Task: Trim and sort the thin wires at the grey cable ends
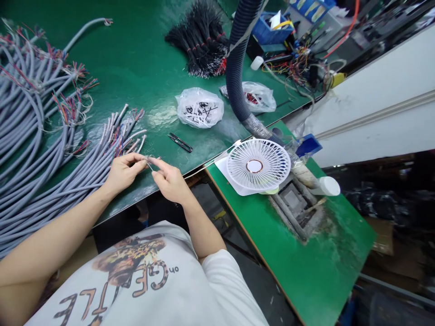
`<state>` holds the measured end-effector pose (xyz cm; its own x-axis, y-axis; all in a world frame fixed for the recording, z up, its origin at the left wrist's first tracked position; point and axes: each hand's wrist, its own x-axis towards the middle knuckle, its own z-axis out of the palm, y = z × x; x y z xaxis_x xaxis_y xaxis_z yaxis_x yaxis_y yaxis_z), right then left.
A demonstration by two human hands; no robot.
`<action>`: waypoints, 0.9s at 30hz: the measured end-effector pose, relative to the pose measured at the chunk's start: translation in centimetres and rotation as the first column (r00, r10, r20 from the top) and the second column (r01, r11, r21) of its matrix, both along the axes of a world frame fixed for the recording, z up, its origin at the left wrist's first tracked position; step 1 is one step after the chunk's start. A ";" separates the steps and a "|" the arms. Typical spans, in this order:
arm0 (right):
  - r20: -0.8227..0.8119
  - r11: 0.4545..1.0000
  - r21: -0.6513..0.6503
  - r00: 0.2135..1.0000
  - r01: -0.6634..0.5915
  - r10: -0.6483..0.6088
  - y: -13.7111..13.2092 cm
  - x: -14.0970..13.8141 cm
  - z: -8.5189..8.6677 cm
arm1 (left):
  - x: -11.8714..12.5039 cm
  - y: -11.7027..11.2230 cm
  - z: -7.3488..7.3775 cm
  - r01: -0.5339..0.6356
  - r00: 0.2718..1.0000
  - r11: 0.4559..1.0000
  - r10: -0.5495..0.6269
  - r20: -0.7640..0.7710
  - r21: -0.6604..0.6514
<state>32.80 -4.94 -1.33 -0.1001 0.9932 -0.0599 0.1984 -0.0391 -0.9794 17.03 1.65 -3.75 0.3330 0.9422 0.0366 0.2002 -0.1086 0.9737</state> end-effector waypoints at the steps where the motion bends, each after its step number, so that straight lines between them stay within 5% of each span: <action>1: -0.011 1.000 0.001 1.000 0.000 0.000 0.0 0.0 0.0 | 0.0 0.0 0.0 0.003 1.000 1.000 -0.003 0.000 0.004; 11: -0.015 0.997 0.061 0.998 0.055 -0.054 0.4 -0.3 -0.8 | 0.1 0.0 0.2 0.024 0.999 0.998 -0.026 0.031 0.054; 21: 0.342 0.960 0.275 0.939 -0.058 -0.041 1.6 0.0 -0.8 | 0.3 1.1 -1.2 -0.035 0.994 0.990 0.021 0.106 0.136; 27: 0.485 0.960 0.264 0.873 -0.097 -0.045 1.2 0.0 -0.3 | 0.3 1.5 -1.6 -0.021 0.984 0.986 -0.009 0.175 0.165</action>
